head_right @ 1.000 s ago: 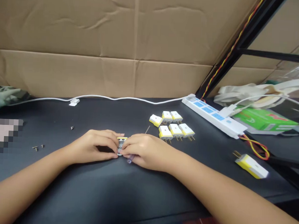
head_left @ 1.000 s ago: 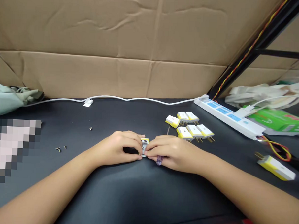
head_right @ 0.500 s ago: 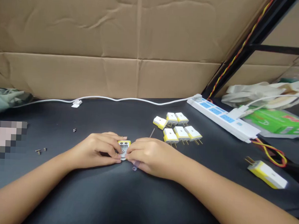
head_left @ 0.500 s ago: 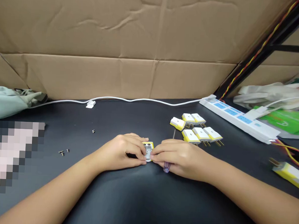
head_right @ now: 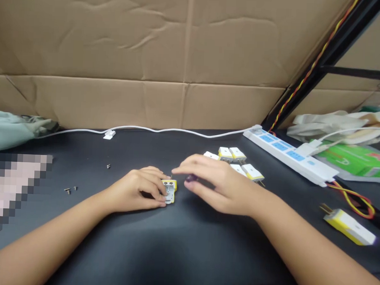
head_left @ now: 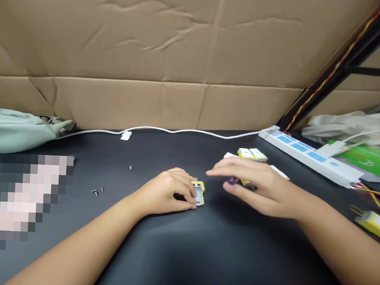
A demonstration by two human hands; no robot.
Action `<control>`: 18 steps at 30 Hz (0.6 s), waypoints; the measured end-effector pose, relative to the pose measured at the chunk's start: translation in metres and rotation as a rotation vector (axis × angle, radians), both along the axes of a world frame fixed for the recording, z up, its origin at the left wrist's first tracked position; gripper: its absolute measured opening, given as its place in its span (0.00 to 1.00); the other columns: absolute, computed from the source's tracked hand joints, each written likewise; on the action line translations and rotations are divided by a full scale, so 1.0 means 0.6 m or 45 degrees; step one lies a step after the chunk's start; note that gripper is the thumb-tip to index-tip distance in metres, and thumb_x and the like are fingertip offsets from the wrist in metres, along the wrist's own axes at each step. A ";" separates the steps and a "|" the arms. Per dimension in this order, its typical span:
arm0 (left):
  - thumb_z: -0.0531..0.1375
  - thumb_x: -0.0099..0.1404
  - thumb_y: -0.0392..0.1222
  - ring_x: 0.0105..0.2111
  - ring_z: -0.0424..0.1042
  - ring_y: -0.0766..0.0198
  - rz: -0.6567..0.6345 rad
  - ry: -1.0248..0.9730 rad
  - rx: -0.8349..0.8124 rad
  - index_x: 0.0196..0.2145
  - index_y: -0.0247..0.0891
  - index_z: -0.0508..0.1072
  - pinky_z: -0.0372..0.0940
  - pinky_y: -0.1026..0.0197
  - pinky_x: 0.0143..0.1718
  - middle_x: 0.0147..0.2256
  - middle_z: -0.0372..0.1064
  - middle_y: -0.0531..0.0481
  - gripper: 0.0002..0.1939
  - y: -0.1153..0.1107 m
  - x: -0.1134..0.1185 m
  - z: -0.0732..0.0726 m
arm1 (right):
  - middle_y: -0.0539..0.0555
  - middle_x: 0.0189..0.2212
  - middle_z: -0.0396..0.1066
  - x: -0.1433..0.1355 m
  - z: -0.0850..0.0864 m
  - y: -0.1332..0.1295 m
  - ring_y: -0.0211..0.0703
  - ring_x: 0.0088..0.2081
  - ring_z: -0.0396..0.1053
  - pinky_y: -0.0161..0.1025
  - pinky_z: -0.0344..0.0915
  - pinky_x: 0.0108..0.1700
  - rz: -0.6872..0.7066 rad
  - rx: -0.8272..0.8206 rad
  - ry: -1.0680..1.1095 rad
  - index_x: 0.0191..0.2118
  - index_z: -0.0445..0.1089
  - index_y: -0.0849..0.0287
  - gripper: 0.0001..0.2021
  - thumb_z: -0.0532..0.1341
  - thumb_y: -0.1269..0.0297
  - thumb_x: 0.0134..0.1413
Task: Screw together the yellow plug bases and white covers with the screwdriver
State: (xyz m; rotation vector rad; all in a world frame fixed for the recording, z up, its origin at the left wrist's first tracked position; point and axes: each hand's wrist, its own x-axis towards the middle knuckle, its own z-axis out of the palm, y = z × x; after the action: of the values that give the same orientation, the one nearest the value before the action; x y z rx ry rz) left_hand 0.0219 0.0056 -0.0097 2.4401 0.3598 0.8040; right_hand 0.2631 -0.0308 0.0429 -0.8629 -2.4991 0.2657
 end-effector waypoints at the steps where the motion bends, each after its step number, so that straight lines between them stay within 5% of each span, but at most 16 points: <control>1: 0.64 0.59 0.39 0.40 0.75 0.63 -0.003 -0.001 -0.006 0.25 0.39 0.76 0.62 0.58 0.53 0.31 0.78 0.50 0.06 0.000 0.000 0.000 | 0.57 0.42 0.71 -0.004 0.012 0.007 0.42 0.43 0.70 0.39 0.69 0.45 -0.078 0.056 0.056 0.49 0.68 0.56 0.12 0.53 0.69 0.61; 6: 0.65 0.57 0.38 0.38 0.75 0.63 -0.030 0.012 -0.104 0.24 0.39 0.76 0.64 0.58 0.53 0.30 0.77 0.50 0.05 0.003 0.001 0.000 | 0.55 0.34 0.68 -0.080 0.089 0.054 0.43 0.38 0.70 0.42 0.66 0.42 -0.211 0.394 0.099 0.40 0.69 0.62 0.12 0.50 0.64 0.64; 10: 0.66 0.56 0.38 0.38 0.74 0.63 -0.050 -0.005 -0.194 0.24 0.38 0.77 0.64 0.59 0.53 0.30 0.77 0.50 0.04 0.007 0.001 -0.003 | 0.48 0.28 0.67 -0.189 0.128 0.079 0.36 0.33 0.71 0.37 0.65 0.39 -0.097 0.258 0.300 0.36 0.68 0.63 0.15 0.47 0.63 0.66; 14: 0.65 0.57 0.38 0.40 0.74 0.64 -0.080 0.050 -0.294 0.27 0.37 0.77 0.66 0.63 0.50 0.33 0.77 0.50 0.03 0.006 -0.004 0.000 | 0.46 0.28 0.70 -0.292 0.106 0.087 0.32 0.30 0.71 0.33 0.66 0.37 0.371 -0.082 0.240 0.37 0.66 0.62 0.06 0.54 0.67 0.62; 18: 0.64 0.58 0.40 0.40 0.75 0.64 0.067 0.230 -0.433 0.30 0.39 0.77 0.67 0.63 0.47 0.36 0.77 0.54 0.03 -0.003 -0.010 0.007 | 0.50 0.28 0.71 -0.351 0.059 0.097 0.36 0.30 0.69 0.34 0.63 0.35 0.404 -0.125 0.104 0.33 0.66 0.63 0.05 0.57 0.70 0.60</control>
State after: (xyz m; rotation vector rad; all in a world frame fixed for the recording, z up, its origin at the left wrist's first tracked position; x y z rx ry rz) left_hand 0.0160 0.0037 -0.0052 2.1930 0.5809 0.4962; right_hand 0.0522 0.0275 0.0783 -0.4761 -2.5556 0.5214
